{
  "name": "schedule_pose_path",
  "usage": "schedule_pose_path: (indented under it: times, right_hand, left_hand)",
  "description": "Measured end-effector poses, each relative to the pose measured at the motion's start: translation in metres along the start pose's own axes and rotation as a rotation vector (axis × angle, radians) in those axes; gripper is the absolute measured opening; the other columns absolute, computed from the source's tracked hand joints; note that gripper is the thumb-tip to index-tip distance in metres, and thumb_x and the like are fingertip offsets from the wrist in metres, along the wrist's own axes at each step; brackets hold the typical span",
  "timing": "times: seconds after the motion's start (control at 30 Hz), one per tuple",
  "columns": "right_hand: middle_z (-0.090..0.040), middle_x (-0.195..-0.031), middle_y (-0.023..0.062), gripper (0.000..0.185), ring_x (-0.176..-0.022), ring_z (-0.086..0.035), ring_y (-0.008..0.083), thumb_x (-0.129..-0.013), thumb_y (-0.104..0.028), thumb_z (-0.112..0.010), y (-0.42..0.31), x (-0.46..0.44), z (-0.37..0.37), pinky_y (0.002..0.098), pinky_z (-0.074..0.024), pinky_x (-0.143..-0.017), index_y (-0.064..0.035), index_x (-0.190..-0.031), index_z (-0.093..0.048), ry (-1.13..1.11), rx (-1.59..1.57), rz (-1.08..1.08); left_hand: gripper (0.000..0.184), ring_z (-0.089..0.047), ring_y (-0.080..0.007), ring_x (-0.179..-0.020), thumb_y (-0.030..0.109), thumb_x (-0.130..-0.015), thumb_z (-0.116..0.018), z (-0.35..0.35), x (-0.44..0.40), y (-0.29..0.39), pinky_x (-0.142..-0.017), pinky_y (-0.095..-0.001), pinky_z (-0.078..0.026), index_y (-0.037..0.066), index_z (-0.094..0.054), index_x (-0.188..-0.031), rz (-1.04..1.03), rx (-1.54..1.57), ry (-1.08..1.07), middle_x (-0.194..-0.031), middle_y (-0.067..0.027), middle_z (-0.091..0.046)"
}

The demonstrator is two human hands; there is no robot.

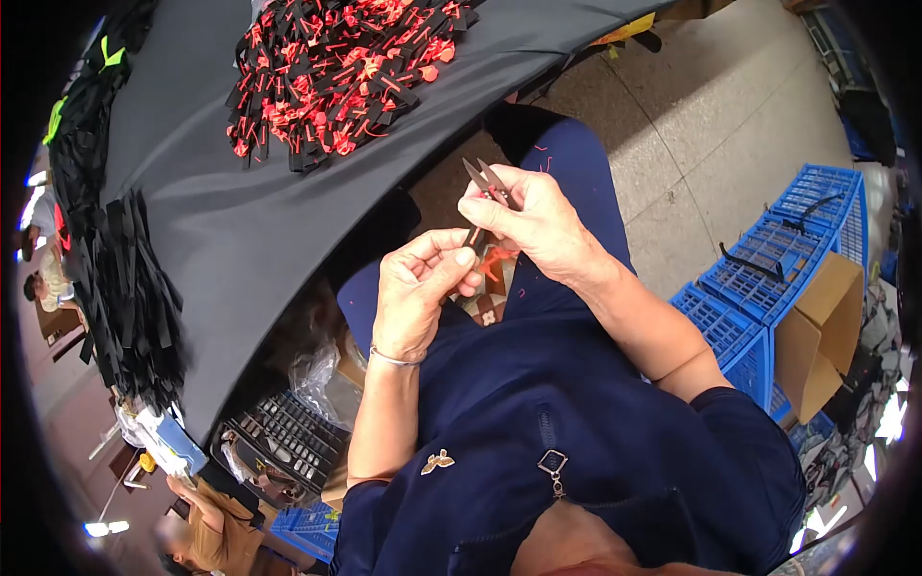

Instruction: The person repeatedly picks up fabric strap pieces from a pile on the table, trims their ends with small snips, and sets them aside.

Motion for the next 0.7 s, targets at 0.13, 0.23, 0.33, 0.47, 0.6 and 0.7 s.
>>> schedule_pose_path:
  times: [0.13, 0.23, 0.33, 0.47, 0.6, 0.7]
  right_hand:
    - [-0.062, -0.075, 0.0023, 0.022, -0.067, -0.056, 0.0060, -0.089, -0.024, -0.068, -0.009, 0.003, 0.006, 0.0245, -0.0465, -0.059, -0.0033, -0.094, -0.062, 0.126, 0.127, 0.187]
    - [-0.066, -0.081, 0.0069, 0.023, -0.072, -0.063, 0.0143, -0.085, -0.021, -0.071, -0.024, 0.020, 0.012, 0.0274, -0.0501, -0.064, -0.0037, -0.098, -0.063, 0.276, 0.349, 0.369]
    - [-0.065, -0.078, 0.0068, 0.023, -0.068, -0.061, 0.0209, -0.081, -0.020, -0.074, -0.039, 0.045, 0.011, 0.0301, -0.0488, -0.060, -0.0055, -0.095, -0.064, 0.391, 0.678, 0.560]
    - [-0.061, -0.073, 0.0040, 0.024, -0.060, -0.055, 0.0200, -0.074, -0.022, -0.078, -0.048, 0.057, -0.001, 0.0323, -0.0439, -0.053, -0.0073, -0.088, -0.065, 0.444, 0.967, 0.809]
    - [-0.060, -0.071, 0.0006, 0.020, -0.059, -0.055, 0.0194, -0.074, -0.022, -0.078, -0.041, 0.051, 0.003, 0.0315, -0.0429, -0.052, -0.0096, -0.084, -0.065, 0.459, 1.032, 0.759]
    - [-0.060, -0.069, -0.0005, 0.019, -0.058, -0.055, 0.0194, -0.074, -0.023, -0.078, -0.039, 0.049, 0.006, 0.0315, -0.0424, -0.051, -0.0109, -0.081, -0.064, 0.459, 0.958, 0.754]
  left_hand:
    - [0.016, -0.064, -0.0099, -0.068, 0.008, -0.089, -0.066, 0.006, 0.000, -0.010, -0.062, -0.0212, -0.052, -0.001, -0.065, -0.102, 0.009, 0.152, 0.034, -0.082, -0.0052, -0.068]
    - [0.016, -0.064, -0.0104, -0.068, 0.009, -0.088, -0.066, 0.008, -0.001, -0.009, -0.063, -0.0214, -0.053, 0.000, -0.065, -0.101, -0.009, 0.215, 0.066, -0.083, -0.0059, -0.068]
    - [0.014, -0.064, -0.0106, -0.068, 0.008, -0.088, -0.065, 0.008, -0.004, -0.009, -0.063, -0.0216, -0.053, 0.000, -0.065, -0.100, -0.033, 0.277, 0.073, -0.083, -0.0066, -0.067]
    - [0.013, -0.064, -0.0114, -0.068, 0.007, -0.089, -0.064, 0.004, -0.007, -0.008, -0.063, -0.0218, -0.053, 0.000, -0.064, -0.099, -0.036, 0.282, 0.050, -0.083, -0.0072, -0.067]
    - [0.014, -0.064, -0.0121, -0.068, 0.006, -0.088, -0.064, 0.004, -0.010, -0.016, -0.063, -0.0220, -0.052, 0.000, -0.064, -0.100, -0.010, 0.326, 0.038, -0.082, -0.0075, -0.067]
    - [0.014, -0.064, -0.0124, -0.068, 0.006, -0.088, -0.064, 0.005, -0.012, -0.018, -0.063, -0.0223, -0.052, -0.001, -0.064, -0.100, 0.001, 0.361, 0.035, -0.082, -0.0076, -0.067]
Point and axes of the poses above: each hand's wrist, its own x-axis away from the middle knuckle, its own z-axis out of the back of the hand, y = z × x, the point moved 8 cm from there along -x, towards the middle knuckle
